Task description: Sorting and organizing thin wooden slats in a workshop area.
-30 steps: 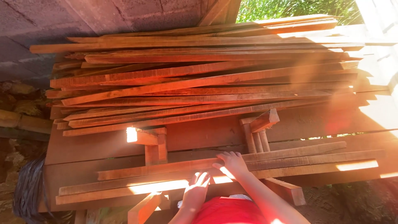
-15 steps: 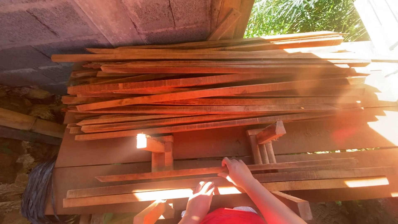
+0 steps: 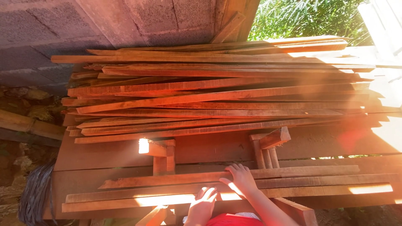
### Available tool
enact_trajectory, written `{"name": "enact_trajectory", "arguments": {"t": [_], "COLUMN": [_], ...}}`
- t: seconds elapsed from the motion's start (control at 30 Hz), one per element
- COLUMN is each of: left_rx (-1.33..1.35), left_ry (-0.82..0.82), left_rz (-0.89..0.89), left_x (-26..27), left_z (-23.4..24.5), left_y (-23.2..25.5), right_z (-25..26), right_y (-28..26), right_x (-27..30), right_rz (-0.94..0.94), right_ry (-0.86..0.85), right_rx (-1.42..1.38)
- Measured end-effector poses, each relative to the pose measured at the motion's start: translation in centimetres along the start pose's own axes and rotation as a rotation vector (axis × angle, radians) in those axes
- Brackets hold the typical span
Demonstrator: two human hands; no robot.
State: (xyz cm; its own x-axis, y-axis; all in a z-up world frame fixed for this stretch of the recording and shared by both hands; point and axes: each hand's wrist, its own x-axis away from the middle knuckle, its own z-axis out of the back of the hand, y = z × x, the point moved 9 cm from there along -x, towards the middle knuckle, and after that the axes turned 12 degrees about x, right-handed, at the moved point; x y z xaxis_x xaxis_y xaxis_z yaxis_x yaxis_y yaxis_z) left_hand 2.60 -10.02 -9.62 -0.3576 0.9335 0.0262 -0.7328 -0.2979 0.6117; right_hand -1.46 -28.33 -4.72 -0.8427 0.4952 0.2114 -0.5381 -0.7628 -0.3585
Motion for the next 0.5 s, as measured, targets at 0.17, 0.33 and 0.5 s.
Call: {"name": "enact_trajectory", "arguments": {"t": [0.17,0.33,0.5], "left_rx": [-0.011,-0.013,-0.001], "left_ry": [0.027,0.018,0.027], "left_rz": [-0.036,-0.021,-0.042], "left_x": [0.3,0.0,0.5], "left_z": [1.3,0.9,1.0], "left_y": [0.7,0.6,1.1], "right_z": [-2.5,-5.1,-7.0], "right_y": [0.8,2.0,3.0], "right_x": [-0.2,-1.0,-1.0], "right_rz": [0.011,0.022,0.000], "right_ry": [-0.140,-0.262,-0.358], "right_rx": [0.030,0.079,0.098]}}
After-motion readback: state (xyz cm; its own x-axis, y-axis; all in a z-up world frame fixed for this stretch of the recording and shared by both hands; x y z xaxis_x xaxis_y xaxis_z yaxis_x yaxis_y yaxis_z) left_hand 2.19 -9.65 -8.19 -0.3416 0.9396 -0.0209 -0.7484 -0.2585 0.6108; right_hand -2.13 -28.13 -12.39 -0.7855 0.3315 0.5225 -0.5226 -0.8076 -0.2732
